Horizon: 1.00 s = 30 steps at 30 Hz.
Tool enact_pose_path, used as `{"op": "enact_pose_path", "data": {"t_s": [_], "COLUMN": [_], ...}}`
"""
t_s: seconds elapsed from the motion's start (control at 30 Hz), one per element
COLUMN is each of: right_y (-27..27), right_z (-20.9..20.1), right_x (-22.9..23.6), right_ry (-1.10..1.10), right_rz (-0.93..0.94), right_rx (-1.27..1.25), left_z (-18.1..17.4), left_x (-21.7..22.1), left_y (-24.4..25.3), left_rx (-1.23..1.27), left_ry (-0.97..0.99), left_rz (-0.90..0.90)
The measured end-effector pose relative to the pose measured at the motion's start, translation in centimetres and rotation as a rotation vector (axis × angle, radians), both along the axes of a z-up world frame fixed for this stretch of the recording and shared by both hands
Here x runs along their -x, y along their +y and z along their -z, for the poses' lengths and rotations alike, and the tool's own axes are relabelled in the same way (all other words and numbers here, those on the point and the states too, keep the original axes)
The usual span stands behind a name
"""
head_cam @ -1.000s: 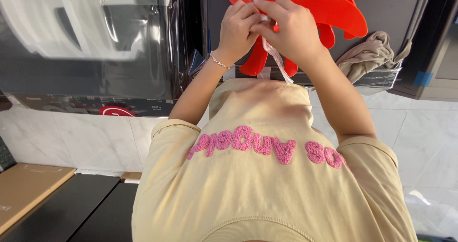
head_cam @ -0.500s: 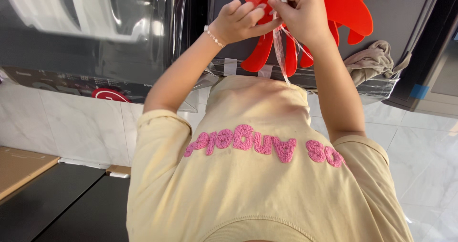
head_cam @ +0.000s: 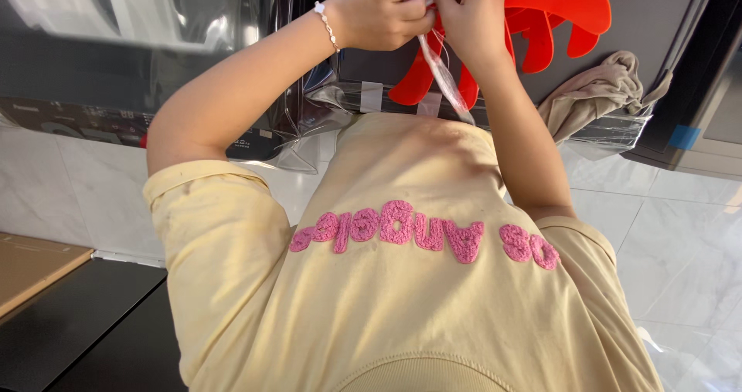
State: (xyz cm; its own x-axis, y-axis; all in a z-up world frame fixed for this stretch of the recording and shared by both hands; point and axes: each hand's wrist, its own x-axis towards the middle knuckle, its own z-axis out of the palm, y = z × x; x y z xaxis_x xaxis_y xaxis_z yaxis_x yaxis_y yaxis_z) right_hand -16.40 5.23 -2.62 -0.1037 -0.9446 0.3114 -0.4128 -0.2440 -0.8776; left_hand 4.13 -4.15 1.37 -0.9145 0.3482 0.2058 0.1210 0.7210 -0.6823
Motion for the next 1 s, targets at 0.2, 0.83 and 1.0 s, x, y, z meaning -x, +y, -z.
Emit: {"op": "enact_pose_path", "data": {"t_s": [0.2, 0.83, 1.0], "right_y": [0.1, 7.3, 8.4], "right_z": [-0.6, -0.2, -0.8], "right_x": [-0.3, 2.0, 4.1], "right_ry": [-0.090, 0.092, -0.454], "right_rz": [0.063, 0.137, 0.069], "right_rx": [-0.047, 0.056, -0.488], "left_z": [0.6, -1.3, -0.6], "left_x": [0.6, 5.3, 6.2], "left_y": [0.2, 3.6, 4.3], "left_rx": [-0.139, -1.242, -1.060], "left_ry": [-0.017, -0.349, -0.247], "left_rz": [-0.121, -0.422, -0.156]}}
